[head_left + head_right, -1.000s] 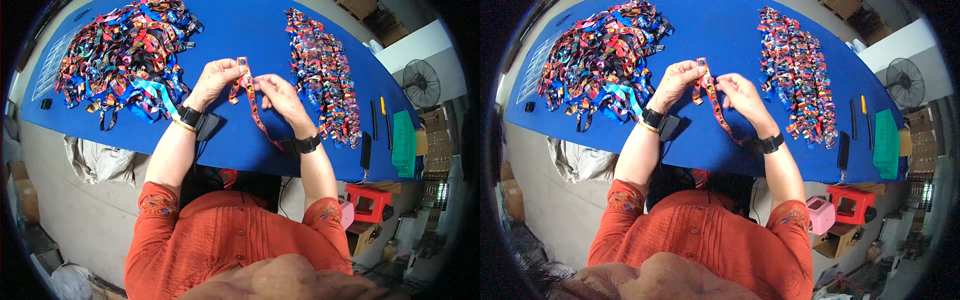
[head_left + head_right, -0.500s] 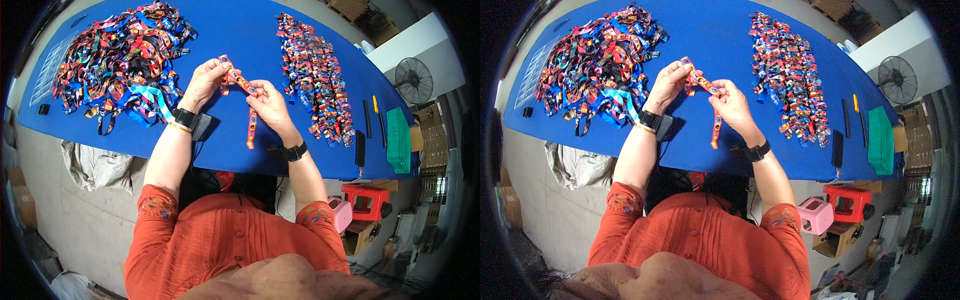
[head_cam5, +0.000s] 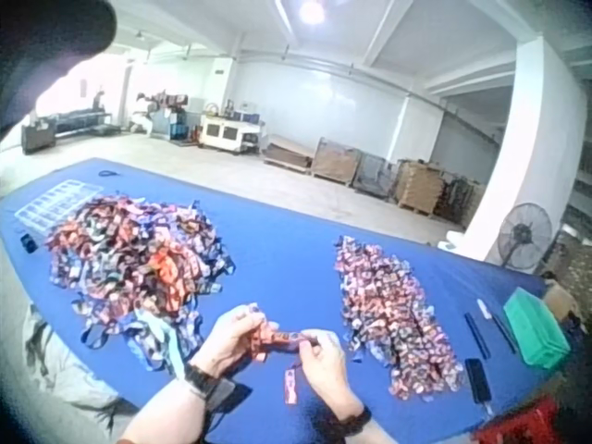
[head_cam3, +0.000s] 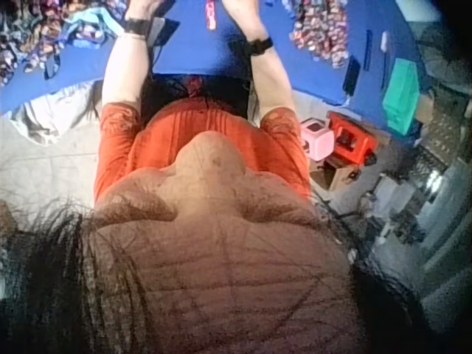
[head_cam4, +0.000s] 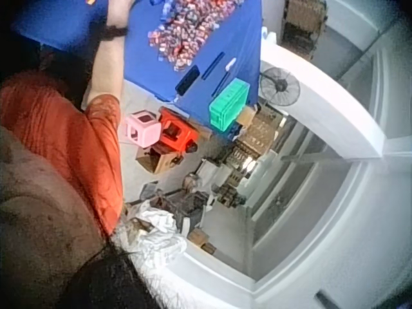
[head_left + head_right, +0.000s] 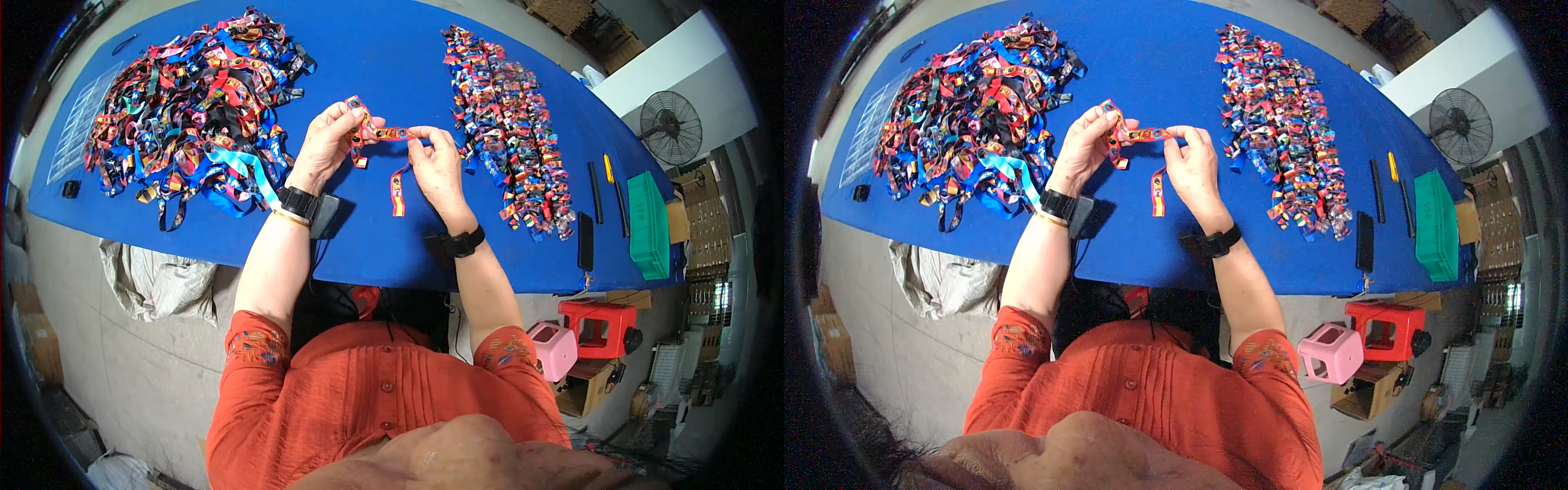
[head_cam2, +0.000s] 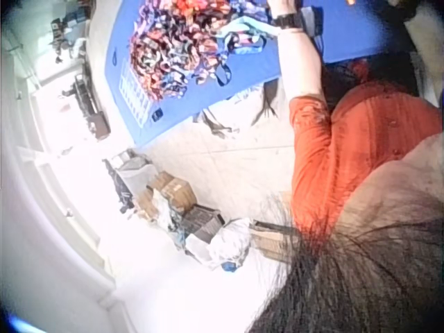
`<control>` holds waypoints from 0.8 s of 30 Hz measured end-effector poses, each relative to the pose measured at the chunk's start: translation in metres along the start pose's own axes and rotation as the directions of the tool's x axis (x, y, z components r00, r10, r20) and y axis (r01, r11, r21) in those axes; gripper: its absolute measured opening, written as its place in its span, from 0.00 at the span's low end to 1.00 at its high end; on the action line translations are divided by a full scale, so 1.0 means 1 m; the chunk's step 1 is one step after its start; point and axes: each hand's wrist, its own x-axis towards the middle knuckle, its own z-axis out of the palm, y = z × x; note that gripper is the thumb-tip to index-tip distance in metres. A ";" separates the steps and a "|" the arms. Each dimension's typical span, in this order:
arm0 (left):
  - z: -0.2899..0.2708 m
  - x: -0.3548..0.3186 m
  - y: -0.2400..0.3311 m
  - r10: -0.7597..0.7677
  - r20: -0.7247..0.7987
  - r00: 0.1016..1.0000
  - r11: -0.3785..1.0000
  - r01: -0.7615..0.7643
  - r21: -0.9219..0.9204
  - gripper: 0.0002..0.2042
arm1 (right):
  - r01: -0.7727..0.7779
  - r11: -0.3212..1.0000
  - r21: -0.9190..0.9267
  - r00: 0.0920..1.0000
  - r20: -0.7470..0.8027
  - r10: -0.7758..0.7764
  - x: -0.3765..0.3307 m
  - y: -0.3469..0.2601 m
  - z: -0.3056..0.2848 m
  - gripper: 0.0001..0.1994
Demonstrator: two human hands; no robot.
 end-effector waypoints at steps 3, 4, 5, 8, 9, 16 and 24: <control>0.001 -0.001 0.000 0.009 0.006 1.000 1.000 -0.009 0.008 0.05 | 0.052 0.993 -0.110 0.998 -0.029 -0.056 0.002 0.007 0.003 0.08; 0.002 0.000 0.001 0.010 0.010 1.000 1.000 -0.010 0.009 0.05 | -0.047 0.997 0.059 0.999 0.008 0.046 0.004 0.011 0.005 0.08; 0.002 0.000 0.001 0.010 0.012 1.000 1.000 -0.010 0.011 0.05 | -0.151 0.963 0.221 0.988 0.064 0.141 0.006 0.012 0.007 0.08; 0.001 0.000 0.000 0.002 0.004 1.000 0.999 -0.002 0.034 0.05 | -0.089 0.960 0.266 0.996 0.020 0.087 0.013 0.017 0.011 0.08; 0.001 0.000 0.000 0.003 0.005 1.000 0.999 -0.004 0.038 0.05 | -0.087 0.959 0.269 0.996 0.019 0.085 0.015 0.018 0.012 0.08; 0.005 -0.005 0.001 0.011 -0.047 0.999 0.995 -0.007 0.095 0.04 | -0.303 0.618 0.726 0.953 0.213 0.217 0.022 0.011 0.014 0.14; 0.016 -0.012 0.011 -0.121 0.153 0.981 0.962 0.078 0.261 0.04 | -0.365 0.532 0.764 0.931 0.316 0.184 0.016 0.018 0.012 0.17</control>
